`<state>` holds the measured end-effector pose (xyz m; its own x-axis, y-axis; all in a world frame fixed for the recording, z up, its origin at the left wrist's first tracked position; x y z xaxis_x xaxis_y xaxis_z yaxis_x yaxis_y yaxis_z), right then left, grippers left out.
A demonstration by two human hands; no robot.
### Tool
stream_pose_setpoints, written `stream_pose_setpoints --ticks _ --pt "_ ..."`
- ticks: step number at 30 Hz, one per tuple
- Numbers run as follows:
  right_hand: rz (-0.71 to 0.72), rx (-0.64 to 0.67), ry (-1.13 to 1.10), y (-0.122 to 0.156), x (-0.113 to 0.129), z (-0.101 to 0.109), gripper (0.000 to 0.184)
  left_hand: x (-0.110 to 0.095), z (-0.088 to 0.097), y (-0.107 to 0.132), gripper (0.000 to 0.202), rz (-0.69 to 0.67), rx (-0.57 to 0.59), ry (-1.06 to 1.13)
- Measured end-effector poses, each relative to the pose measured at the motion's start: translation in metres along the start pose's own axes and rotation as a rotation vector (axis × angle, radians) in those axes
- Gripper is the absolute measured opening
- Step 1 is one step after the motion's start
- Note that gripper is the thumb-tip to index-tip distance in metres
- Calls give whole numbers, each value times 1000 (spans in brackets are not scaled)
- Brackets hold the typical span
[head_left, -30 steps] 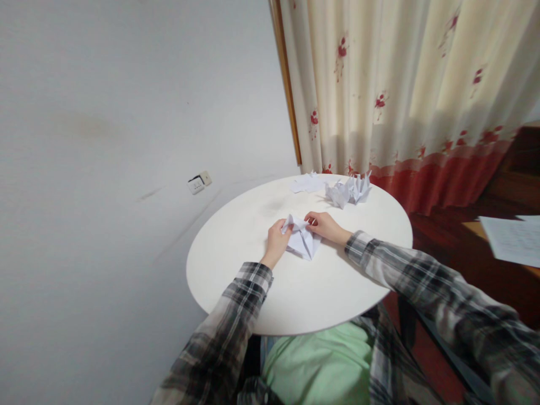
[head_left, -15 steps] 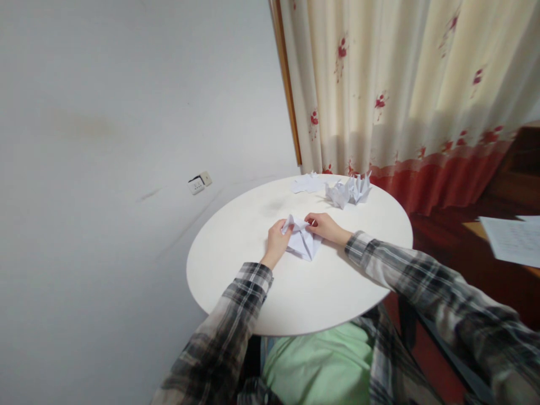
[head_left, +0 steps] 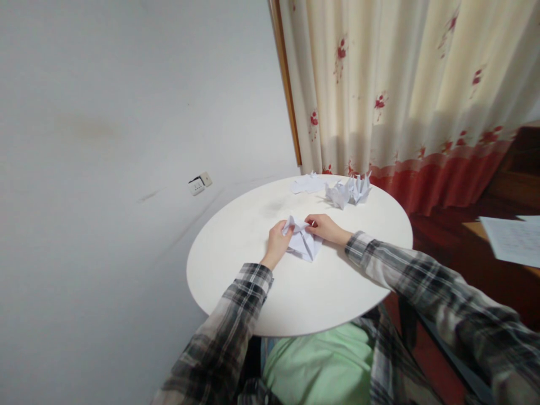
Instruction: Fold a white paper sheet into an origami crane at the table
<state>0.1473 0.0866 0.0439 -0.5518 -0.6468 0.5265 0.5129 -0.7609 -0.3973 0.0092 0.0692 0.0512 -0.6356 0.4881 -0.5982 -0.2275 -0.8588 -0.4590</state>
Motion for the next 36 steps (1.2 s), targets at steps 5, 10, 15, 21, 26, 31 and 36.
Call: stream_pose_setpoints --ticks 5,10,15,21,26,31,36 --pt "9 14 10 0 2 0 11 3 -4 0 20 -16 30 1" --pt "17 20 26 0 4 1 11 6 -6 0 21 -26 40 6" --pt "15 5 13 1 4 2 11 7 -6 -1 18 -13 48 10" --pt "-4 15 13 0 0 2 10 10 -8 -2 14 0 59 36" --pt "-41 31 40 0 -5 -1 10 9 -9 -1 11 14 67 54" --pt "-26 58 60 -2 -5 -4 9 3 -9 1 12 5 96 72" --pt "-3 56 86 -2 -2 -4 9 -1 -10 2 22 -21 122 92"
Point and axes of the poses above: each hand's wrist, its own y-axis away from the middle knuckle, its own z-axis out of the back of the hand, x = y × z, the point moved 8 cm from there along -y, towards the middle knuckle, and after that the axes turned 9 degrees about x, right-handed, at the moved point
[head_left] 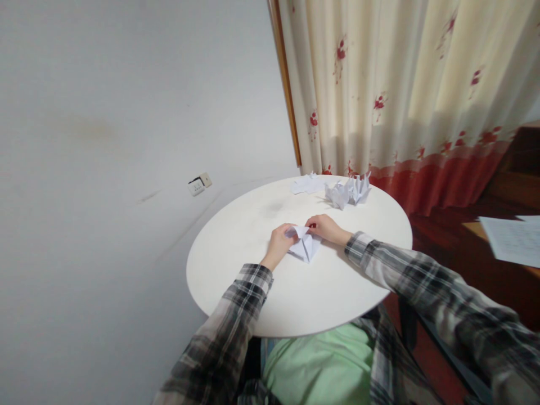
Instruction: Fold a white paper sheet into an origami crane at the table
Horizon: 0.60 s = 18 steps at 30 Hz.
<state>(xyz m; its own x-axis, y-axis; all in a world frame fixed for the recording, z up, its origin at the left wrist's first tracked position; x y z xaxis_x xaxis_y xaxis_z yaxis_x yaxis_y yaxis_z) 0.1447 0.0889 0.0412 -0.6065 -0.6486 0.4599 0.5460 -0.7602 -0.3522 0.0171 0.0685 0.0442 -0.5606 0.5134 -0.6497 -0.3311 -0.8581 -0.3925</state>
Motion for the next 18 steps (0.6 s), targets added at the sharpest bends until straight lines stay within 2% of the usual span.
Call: stream_pose_setpoints --ticks 18 --pt "35 23 32 -1 2 -3 11 -2 2 0 18 0 -14 -35"
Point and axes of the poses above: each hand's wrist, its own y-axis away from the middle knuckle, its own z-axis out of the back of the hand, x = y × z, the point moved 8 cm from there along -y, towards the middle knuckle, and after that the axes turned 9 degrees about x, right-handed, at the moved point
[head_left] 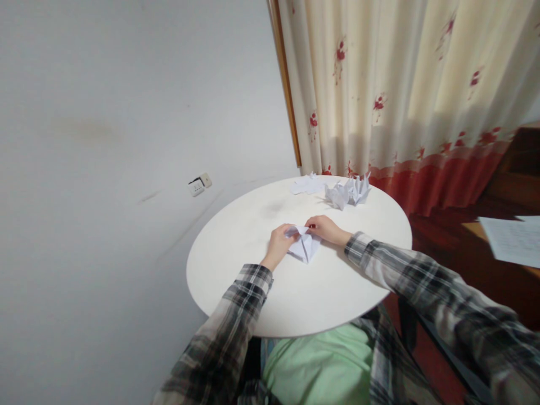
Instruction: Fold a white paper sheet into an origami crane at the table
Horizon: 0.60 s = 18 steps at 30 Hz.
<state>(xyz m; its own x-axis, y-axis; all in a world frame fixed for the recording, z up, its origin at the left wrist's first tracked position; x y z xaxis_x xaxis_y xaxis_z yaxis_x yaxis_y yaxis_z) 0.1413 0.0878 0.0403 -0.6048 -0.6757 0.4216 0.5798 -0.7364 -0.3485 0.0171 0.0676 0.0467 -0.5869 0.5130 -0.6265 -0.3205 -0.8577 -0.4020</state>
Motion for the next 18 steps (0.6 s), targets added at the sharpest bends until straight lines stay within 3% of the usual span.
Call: stream_pose_setpoints --ticks 18 --pt "-12 2 -37 1 0 -1 13 3 1 -1 11 4 -18 -21"
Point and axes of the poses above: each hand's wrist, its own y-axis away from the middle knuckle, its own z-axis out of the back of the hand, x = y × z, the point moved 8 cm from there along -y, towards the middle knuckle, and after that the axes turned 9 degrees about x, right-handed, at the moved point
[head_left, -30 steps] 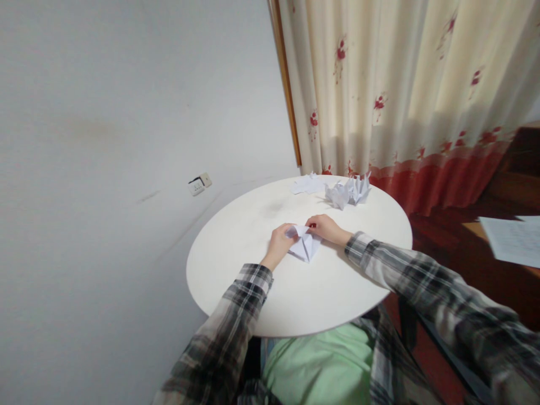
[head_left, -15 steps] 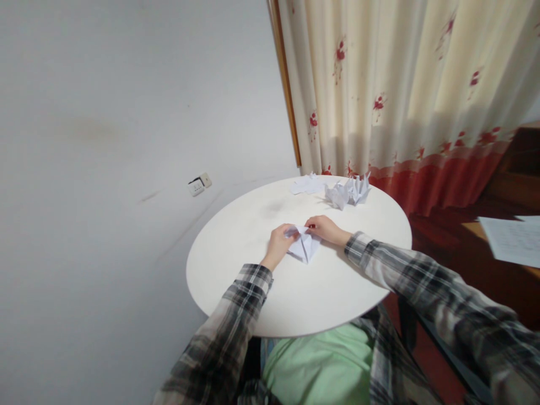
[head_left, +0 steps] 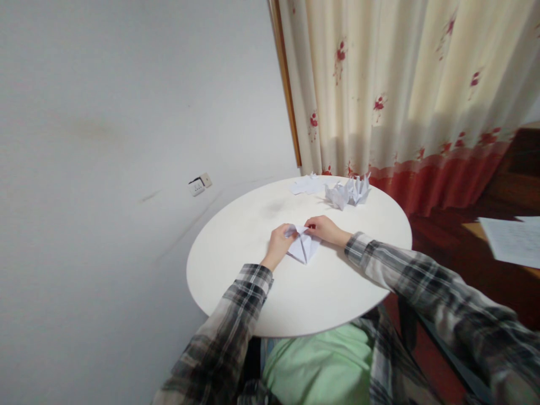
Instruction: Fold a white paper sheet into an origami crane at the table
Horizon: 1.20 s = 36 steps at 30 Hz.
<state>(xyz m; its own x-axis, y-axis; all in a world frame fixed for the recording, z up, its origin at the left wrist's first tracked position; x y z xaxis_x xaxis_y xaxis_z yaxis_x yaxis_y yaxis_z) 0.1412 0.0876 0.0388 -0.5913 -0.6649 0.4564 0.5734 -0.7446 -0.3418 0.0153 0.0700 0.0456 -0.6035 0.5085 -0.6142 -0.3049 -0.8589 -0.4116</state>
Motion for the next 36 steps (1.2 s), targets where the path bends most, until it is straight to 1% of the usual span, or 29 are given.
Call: stream_pose_setpoints --ticks 8,14,25,36 --pt "10 -5 14 0 -1 0 13 -2 0 1 12 -8 -3 -17" --pt "-27 2 21 -1 -2 -1 15 1 0 0 12 -10 -3 -33" --pt "-30 21 11 1 4 1 14 2 0 0 12 20 5 -29" --pt "-3 30 15 1 6 1 16 2 -3 -1 11 12 26 -59"
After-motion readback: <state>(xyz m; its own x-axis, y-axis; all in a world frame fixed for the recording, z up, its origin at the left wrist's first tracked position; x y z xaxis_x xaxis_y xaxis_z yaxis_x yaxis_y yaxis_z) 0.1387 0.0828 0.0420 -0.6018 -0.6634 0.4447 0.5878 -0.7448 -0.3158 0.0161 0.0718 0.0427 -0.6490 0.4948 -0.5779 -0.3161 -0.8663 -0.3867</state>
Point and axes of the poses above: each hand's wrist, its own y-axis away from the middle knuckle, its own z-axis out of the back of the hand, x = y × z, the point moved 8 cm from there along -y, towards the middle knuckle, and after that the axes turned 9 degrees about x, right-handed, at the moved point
